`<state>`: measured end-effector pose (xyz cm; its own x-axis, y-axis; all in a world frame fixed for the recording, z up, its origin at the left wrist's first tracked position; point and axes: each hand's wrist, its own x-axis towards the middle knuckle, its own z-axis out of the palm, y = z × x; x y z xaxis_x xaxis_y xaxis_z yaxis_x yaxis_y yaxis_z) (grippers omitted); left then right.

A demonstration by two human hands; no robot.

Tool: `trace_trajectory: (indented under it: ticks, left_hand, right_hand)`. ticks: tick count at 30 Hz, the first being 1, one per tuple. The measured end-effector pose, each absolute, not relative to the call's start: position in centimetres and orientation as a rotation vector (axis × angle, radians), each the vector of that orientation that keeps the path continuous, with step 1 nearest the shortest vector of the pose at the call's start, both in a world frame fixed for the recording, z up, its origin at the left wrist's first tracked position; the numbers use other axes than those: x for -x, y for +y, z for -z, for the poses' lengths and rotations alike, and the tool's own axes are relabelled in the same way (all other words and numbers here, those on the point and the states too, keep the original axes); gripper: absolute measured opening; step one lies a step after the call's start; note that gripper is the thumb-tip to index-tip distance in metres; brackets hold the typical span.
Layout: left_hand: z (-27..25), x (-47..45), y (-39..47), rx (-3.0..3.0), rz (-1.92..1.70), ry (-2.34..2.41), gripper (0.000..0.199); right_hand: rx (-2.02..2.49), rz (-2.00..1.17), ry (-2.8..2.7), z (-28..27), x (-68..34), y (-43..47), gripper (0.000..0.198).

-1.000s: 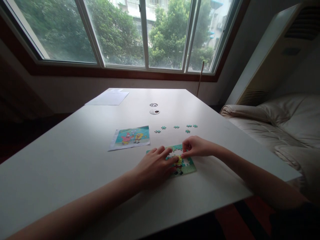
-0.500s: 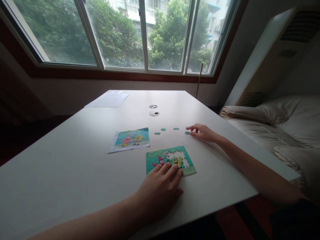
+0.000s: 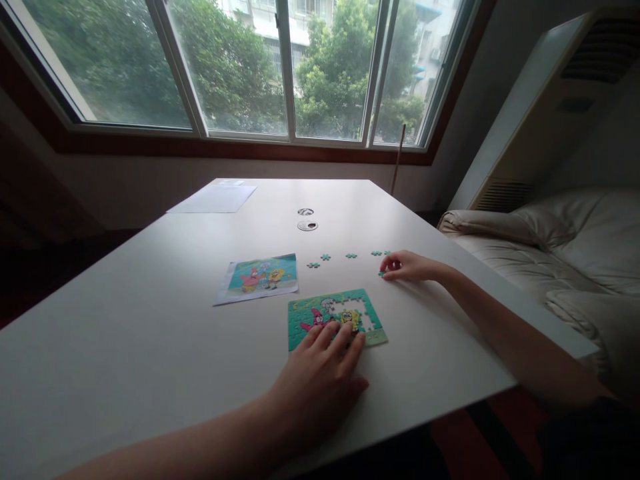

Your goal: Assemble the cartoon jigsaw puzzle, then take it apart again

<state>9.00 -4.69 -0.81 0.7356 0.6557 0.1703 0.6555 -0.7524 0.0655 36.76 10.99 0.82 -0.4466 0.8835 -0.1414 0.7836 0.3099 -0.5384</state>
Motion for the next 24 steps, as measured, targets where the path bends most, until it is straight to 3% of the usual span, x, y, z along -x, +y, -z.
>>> trace_trajectory:
  ticks: [13,24]
  left_hand:
    - [0.5,-8.7,-4.1,-2.913,-0.226,1.16,0.046]
    - [0.7,-8.8,-4.2,-2.932,-0.201,1.161,0.047]
  right_hand:
    - [1.135,-1.191,-2.342,-2.9,-33.4,7.3,0.034]
    - [0.958,-1.245,-2.523,-2.4,-31.1,5.1,0.025]
